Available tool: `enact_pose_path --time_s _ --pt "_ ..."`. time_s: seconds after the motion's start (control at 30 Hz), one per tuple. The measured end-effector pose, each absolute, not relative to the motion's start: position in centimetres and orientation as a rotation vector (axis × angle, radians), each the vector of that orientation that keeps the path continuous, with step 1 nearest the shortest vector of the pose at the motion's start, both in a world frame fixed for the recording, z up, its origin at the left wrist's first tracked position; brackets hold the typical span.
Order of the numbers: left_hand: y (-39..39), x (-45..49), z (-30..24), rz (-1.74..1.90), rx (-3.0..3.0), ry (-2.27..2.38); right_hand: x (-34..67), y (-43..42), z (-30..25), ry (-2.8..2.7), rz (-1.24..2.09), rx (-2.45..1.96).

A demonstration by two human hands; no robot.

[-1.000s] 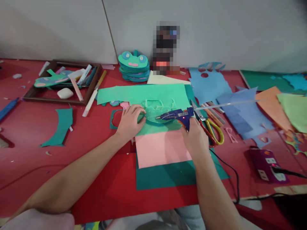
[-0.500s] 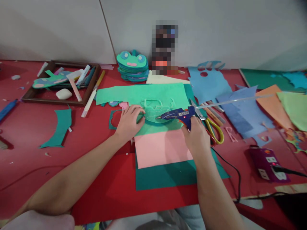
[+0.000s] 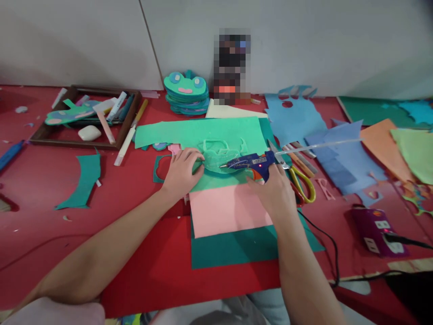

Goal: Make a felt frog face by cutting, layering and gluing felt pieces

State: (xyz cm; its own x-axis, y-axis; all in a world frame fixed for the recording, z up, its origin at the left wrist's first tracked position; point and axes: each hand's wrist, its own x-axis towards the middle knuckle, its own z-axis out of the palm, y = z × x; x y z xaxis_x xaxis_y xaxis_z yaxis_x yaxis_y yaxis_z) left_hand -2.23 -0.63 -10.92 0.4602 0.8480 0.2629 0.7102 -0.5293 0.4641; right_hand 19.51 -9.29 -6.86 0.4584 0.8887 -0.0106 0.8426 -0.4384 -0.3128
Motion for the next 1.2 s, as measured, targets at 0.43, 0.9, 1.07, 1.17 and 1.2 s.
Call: enact_pose_path --time_s 0.43,0.9,1.07,1.17,1.2 --pt "-0.6 -2.2 -10.9 0.673 2.431 1.336 19.0 -9.1 -7.2 -1.503 0.294 -2.471" --pt "-0.5 -2.2 -11.0 0.655 2.431 1.33 18.4 -9.4 -7.8 -1.556 0.271 -2.44" --pt "-0.6 -2.2 -10.8 0.651 2.425 1.331 18.7 -9.4 -7.7 -1.597 0.302 -2.484" --pt "-0.6 -2.2 -10.8 0.66 2.43 1.327 18.8 -9.5 -7.7 -1.614 0.318 -2.468" --pt "-0.6 -2.2 -10.8 0.66 2.43 1.327 18.8 -9.5 -7.7 -1.617 0.317 -2.457"
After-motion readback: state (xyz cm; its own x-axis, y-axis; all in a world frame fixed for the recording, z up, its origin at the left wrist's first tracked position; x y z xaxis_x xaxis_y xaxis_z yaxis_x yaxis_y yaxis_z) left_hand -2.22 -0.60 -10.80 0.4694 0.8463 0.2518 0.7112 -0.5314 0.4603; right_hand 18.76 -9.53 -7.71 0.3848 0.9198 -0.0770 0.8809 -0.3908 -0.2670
